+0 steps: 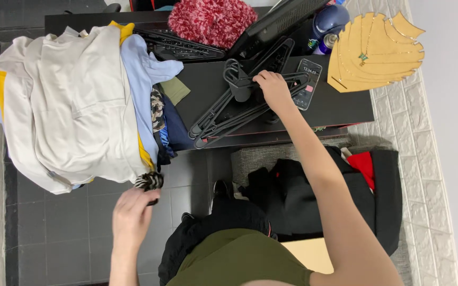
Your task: Removing clothes from hangers and placing them into a cardboard box
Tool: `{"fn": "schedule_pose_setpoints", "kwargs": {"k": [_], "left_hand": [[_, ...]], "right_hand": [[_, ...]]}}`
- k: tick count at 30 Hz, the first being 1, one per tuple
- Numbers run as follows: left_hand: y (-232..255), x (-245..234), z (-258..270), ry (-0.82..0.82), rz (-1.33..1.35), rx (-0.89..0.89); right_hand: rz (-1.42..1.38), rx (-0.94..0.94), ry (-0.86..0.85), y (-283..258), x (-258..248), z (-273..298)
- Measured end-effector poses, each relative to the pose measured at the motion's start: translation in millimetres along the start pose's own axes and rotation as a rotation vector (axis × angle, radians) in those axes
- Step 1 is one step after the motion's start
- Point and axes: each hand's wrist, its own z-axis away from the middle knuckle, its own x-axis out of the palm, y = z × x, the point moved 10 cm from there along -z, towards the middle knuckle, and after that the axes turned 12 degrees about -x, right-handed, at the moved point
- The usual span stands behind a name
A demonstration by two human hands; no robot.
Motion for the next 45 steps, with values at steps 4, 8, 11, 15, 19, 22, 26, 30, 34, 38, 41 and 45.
{"fn": "schedule_pose_setpoints", "kwargs": {"k": [4, 8, 11, 15, 19, 22, 26, 30, 34, 38, 41, 45], "left_hand": [[-36, -27, 20, 0.17, -0.159, -0.184], [-91, -36, 49, 0.004, -0.011, -0.743], [-106, -29, 67, 0.008, 0.43, -0.743], [-124, -30, 82, 0.087, 0.525, -0.753], [-84, -39, 57, 0.002, 0.818, -0.621], [-55, -52, 35, 0.024, 0.776, -0.597], [-18, -83, 2, 0.097, 0.63, -0.48], [0, -113, -11, 0.104, 0.554, -0.432], [24, -126, -17, 0.013, 0.405, -0.303], [39, -130, -17, -0.048, 0.248, -0.229], [39, -137, -14, -0.079, 0.184, -0.219], [21, -152, -2, 0.003, 0.217, -0.248]], "right_hand": [[0.155, -0.134, -0.046, 4, 13, -10], [0.185, -0.214, 0.005, -1, 2, -12], [0.153, -0.18, 0.073, -3, -19, -8], [0.183, -0.169, 0.097, -19, -62, -6], [0.021, -0.16, 0.172, -64, -140, -9], [-0.19, -0.168, 0.216, -94, -179, -3], [-0.25, -0.235, 0.306, -140, -216, 4], [-0.092, -0.331, 0.359, -175, -229, 11], [0.042, -0.378, 0.459, -214, -237, 13], [0.011, -0.479, 0.687, -279, -255, 4], [0.021, -0.512, 0.81, -330, -274, -11], [-0.052, -0.493, 0.942, -361, -271, -4]]}}
